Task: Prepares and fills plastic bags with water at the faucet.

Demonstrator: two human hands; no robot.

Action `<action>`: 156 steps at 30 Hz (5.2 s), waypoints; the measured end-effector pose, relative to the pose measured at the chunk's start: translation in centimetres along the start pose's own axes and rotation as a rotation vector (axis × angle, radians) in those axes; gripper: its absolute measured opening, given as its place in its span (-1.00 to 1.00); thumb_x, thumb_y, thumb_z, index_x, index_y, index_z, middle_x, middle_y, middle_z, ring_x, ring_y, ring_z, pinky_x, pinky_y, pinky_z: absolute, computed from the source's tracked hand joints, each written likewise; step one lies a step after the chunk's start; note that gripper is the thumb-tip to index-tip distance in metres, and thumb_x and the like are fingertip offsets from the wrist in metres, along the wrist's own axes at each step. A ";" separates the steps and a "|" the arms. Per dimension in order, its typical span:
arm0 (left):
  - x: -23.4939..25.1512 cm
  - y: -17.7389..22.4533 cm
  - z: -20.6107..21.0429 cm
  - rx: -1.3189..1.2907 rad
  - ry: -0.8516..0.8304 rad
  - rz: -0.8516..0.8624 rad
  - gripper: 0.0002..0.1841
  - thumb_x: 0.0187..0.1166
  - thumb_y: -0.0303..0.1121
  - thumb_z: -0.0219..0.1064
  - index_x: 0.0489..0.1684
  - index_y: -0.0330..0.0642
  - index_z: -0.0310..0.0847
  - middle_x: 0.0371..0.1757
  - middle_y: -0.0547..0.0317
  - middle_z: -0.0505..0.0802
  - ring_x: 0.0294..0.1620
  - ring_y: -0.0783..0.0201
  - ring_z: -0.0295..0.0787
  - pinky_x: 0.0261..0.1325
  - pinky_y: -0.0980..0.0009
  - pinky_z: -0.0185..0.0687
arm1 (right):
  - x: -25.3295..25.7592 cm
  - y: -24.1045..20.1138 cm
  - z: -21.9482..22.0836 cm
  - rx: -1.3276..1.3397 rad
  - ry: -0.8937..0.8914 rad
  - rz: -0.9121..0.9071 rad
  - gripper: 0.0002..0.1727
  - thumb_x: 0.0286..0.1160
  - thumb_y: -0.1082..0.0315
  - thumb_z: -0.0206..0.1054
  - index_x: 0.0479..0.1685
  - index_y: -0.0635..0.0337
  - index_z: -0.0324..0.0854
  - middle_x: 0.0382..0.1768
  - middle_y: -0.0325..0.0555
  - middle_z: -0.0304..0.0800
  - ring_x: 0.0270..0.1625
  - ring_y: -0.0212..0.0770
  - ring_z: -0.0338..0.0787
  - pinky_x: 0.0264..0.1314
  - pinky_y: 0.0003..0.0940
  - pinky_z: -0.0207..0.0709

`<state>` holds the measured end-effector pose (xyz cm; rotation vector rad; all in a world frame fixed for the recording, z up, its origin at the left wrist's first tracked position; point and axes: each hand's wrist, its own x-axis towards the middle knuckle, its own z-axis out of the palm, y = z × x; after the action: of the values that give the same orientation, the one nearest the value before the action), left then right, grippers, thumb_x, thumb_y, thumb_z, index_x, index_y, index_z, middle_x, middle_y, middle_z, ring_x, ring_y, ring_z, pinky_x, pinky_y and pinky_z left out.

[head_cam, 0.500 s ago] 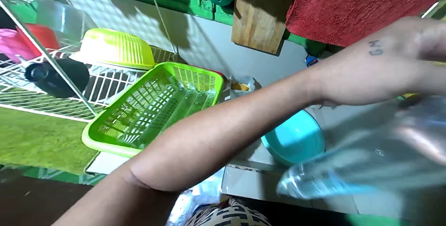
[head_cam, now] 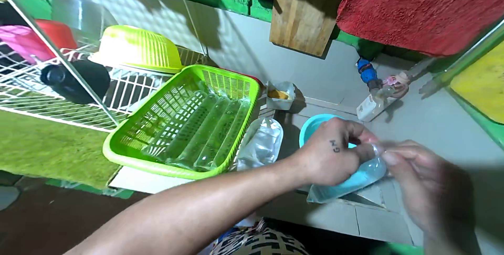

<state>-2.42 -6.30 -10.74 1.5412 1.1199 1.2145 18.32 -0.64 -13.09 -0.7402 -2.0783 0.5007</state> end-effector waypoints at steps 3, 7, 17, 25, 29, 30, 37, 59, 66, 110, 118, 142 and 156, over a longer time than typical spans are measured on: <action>-1.1 -1.2 1.3 -0.087 0.070 -0.135 -0.88 0.67 -0.40 0.35 -0.24 -0.17 0.78 -0.25 0.24 0.84 -0.28 0.42 0.77 -0.21 0.45 0.72 | -1.9 -0.7 1.4 0.053 0.062 0.099 -0.73 0.68 0.01 0.31 -0.26 -0.04 0.72 -0.35 -0.43 0.77 -0.38 -0.60 0.71 -0.35 -0.67 0.64; -2.4 -3.4 2.9 -0.192 0.165 -0.258 -0.87 0.63 -0.33 0.37 -0.28 -0.09 0.81 -0.13 0.28 0.84 -0.06 0.44 0.77 0.03 0.42 0.70 | -3.2 -2.0 3.3 0.195 0.121 0.224 -0.90 0.58 0.38 0.35 -0.21 0.19 0.75 -0.34 -0.35 0.84 -0.36 -0.57 0.75 -0.29 -0.67 0.67; -2.8 -4.8 3.8 -0.489 0.365 -0.404 -0.87 0.53 -0.42 0.45 -0.44 -0.16 0.82 -0.08 0.18 0.86 0.07 0.36 0.75 0.16 0.42 0.64 | -3.9 -2.6 4.7 0.237 0.103 0.238 -0.75 0.35 0.57 0.40 0.00 0.46 0.78 -0.14 -0.07 0.89 -0.15 -0.37 0.84 -0.10 -0.52 0.78; -2.8 -4.9 3.0 -0.492 0.284 -0.413 -0.86 0.55 -0.43 0.45 -0.43 -0.17 0.84 -0.05 0.18 0.87 0.04 0.37 0.76 0.15 0.44 0.66 | -3.4 -1.5 4.4 0.133 0.048 0.110 -0.74 0.30 0.50 0.43 -0.04 0.41 0.83 -0.15 -0.09 0.90 -0.15 -0.42 0.87 -0.03 -0.56 0.82; -2.9 -5.1 2.9 -0.482 0.272 -0.389 -0.86 0.53 -0.42 0.45 -0.44 -0.17 0.84 -0.06 0.18 0.86 0.05 0.37 0.75 0.14 0.44 0.65 | -3.1 -1.5 4.8 0.092 0.069 0.069 -0.78 0.24 0.51 0.41 -0.14 0.37 0.85 -0.21 -0.14 0.89 -0.21 -0.50 0.85 -0.09 -0.62 0.80; -2.9 -5.2 3.0 -0.477 0.271 -0.379 -0.87 0.53 -0.43 0.45 -0.44 -0.16 0.84 -0.06 0.18 0.86 0.06 0.36 0.75 0.14 0.44 0.65 | -3.1 -1.5 4.9 0.074 0.083 0.063 -0.79 0.24 0.51 0.40 -0.17 0.36 0.85 -0.23 -0.15 0.89 -0.22 -0.51 0.84 -0.10 -0.63 0.79; -2.4 -8.1 3.2 -0.343 0.243 -0.014 -0.94 0.51 -0.39 0.46 -0.28 -0.11 0.86 0.08 0.19 0.77 0.20 0.31 0.68 0.23 0.41 0.68 | -3.7 -0.9 6.1 0.105 0.209 0.042 -0.84 0.22 0.52 0.40 -0.22 0.32 0.78 -0.29 -0.18 0.86 -0.24 -0.48 0.83 -0.12 -0.61 0.78; -2.3 -6.5 2.6 -0.710 0.114 -0.291 -0.77 0.69 -0.43 0.24 -0.30 -0.26 0.82 -0.06 0.12 0.85 0.02 0.35 0.76 0.18 0.41 0.68 | -4.4 0.8 6.2 -0.015 0.219 -0.117 -0.85 0.51 0.35 0.44 -0.14 0.22 0.87 -0.16 -0.08 0.83 -0.02 -0.40 0.80 0.09 -0.60 0.73; -1.9 -6.7 3.6 -0.517 0.158 -0.216 -0.83 0.76 -0.36 0.05 -0.03 -0.10 0.58 -0.09 0.29 0.74 0.02 0.45 0.69 0.21 0.42 0.59 | -3.8 1.7 7.0 -0.054 0.223 -0.234 -0.84 0.63 0.36 0.25 -0.24 0.15 0.73 0.11 -0.07 0.84 0.28 -0.26 0.78 0.40 -0.39 0.65; 0.2 -10.0 10.1 0.182 0.404 0.363 -0.63 0.78 -0.33 0.03 -0.31 -0.42 0.68 -0.16 -0.15 0.78 -0.02 0.07 0.76 0.06 0.21 0.69 | 0.7 7.9 4.0 0.364 -0.012 -0.314 -0.67 0.65 0.25 0.07 -0.53 0.17 0.42 -0.59 -0.17 0.47 -0.44 -0.39 0.55 -0.27 -0.52 0.46; -0.5 -10.3 9.4 0.145 0.434 0.422 -0.63 0.73 -0.32 0.03 -0.37 -0.40 0.66 -0.23 -0.15 0.75 -0.12 0.06 0.74 -0.05 0.21 0.67 | 1.4 5.2 4.4 0.263 -0.009 -0.299 -0.61 0.67 0.30 0.06 -0.56 0.37 0.42 -0.61 0.01 0.51 -0.45 -0.27 0.63 -0.29 -0.49 0.53; -7.5 -7.4 -26.2 0.889 0.587 -0.411 -0.10 0.62 -0.05 0.41 0.86 -0.21 -0.08 0.47 -0.37 0.59 0.10 -0.27 0.82 0.16 -0.24 0.72 | 18.7 -10.0 17.7 0.227 -0.160 0.107 -0.62 0.87 0.13 0.05 -0.16 0.24 0.61 -0.41 -0.20 0.60 -0.41 -0.41 0.64 -0.29 -0.43 0.61; -9.3 -21.0 -32.1 1.529 0.101 -0.829 -0.19 0.64 -0.21 0.37 0.85 -0.28 0.03 0.53 -0.51 0.51 0.58 -0.51 0.37 0.31 -0.39 0.46 | -8.1 -1.6 21.9 -0.012 -0.675 0.579 -0.64 0.71 0.09 0.17 0.00 0.23 0.68 -0.27 -0.03 0.77 -0.19 -0.14 0.79 -0.01 -0.13 0.68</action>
<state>-38.04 -7.52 -27.79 1.5506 2.6671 -0.3606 3.50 -8.97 -29.15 -1.3281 -2.4525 1.1896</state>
